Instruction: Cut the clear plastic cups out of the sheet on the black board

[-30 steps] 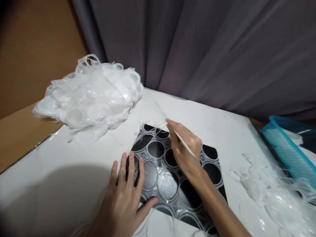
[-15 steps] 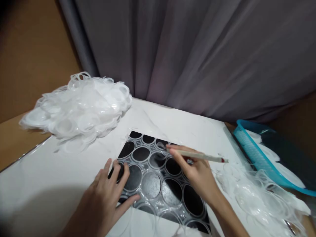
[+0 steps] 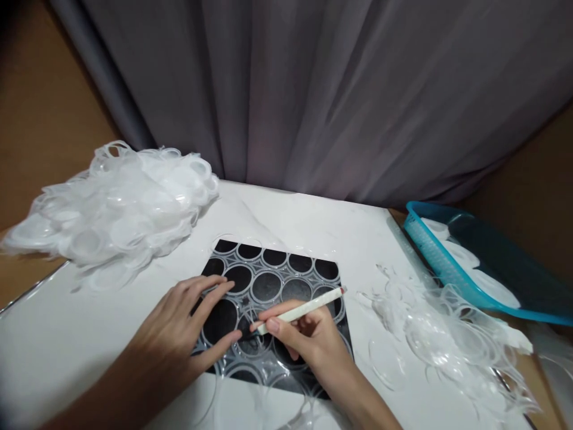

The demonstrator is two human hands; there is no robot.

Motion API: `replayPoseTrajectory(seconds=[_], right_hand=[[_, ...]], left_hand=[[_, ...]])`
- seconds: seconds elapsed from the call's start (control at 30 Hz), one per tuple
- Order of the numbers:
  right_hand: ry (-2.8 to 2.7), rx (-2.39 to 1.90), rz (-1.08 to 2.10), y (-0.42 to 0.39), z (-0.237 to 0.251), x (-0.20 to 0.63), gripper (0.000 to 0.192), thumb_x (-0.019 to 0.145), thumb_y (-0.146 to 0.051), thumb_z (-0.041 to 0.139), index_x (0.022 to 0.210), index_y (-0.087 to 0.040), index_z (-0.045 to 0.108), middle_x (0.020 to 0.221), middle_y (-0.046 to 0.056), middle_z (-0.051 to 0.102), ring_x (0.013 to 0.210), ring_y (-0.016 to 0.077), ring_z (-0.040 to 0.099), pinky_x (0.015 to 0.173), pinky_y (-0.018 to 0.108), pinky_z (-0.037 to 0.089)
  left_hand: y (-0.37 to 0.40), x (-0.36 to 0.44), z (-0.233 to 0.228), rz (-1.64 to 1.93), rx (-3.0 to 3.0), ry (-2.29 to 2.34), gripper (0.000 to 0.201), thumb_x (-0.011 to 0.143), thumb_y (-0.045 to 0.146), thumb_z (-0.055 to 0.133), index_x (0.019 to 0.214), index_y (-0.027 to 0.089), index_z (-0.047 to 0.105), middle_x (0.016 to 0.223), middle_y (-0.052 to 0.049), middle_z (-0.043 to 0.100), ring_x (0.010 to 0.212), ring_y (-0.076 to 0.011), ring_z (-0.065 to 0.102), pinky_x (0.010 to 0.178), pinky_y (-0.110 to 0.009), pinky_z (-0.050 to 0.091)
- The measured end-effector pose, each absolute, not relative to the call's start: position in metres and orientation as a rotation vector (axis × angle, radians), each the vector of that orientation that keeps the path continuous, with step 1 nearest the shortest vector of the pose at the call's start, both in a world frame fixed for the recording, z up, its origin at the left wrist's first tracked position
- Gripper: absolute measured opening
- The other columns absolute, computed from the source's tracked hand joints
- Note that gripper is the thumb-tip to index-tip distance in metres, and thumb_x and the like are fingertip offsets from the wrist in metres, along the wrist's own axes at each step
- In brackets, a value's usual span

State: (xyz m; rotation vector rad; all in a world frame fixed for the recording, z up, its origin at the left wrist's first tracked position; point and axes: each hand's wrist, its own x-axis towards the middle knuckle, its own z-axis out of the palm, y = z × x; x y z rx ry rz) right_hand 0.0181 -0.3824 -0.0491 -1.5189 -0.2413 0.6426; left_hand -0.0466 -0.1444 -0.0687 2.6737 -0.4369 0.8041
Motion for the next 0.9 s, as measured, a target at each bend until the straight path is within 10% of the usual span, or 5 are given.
replayPoseTrajectory(seconds=[0.27, 0.53, 0.9], right_hand=[[-0.185, -1.414, 0.729, -0.385, -0.056, 0.012, 0.025, 0.094, -0.040, 0.076, 0.113, -0.023, 0.082, 0.091, 0.008, 0.075, 0.054, 0.0038, 0.037, 0.050, 0.022, 0.021], [-0.189, -1.360, 0.758, -0.384, -0.055, 0.010, 0.024, 0.093, -0.040, 0.077, 0.106, -0.021, 0.083, 0.077, 0.005, 0.070, 0.055, 0.0048, 0.036, 0.050, 0.022, 0.021], [-0.259, -1.397, 0.771, -0.388, -0.060, 0.010, 0.022, 0.090, -0.042, 0.078, 0.100, -0.024, 0.085, 0.067, 0.002, 0.064, 0.051, 0.0058, 0.035, 0.048, 0.025, 0.016]], left_hand=[[-0.143, -0.044, -0.076, 0.150, 2.124, -0.408, 0.047, 0.103, 0.018, 0.053, 0.146, 0.036, 0.047, 0.144, 0.001, 0.054, 0.135, -0.0129, 0.049, 0.116, -0.034, 0.041], [-0.153, -0.045, -0.071, -0.051, 1.810, -0.385, 0.012, 0.104, 0.023, 0.055, 0.099, 0.023, 0.066, 0.115, 0.002, 0.069, 0.110, -0.0105, 0.065, 0.097, -0.024, 0.050], [-0.137, -0.046, -0.091, 0.455, 2.845, -0.760, 0.066, 0.105, 0.037, 0.054, 0.164, 0.019, 0.031, 0.170, -0.011, 0.025, 0.158, -0.0324, 0.022, 0.124, -0.065, 0.030]])
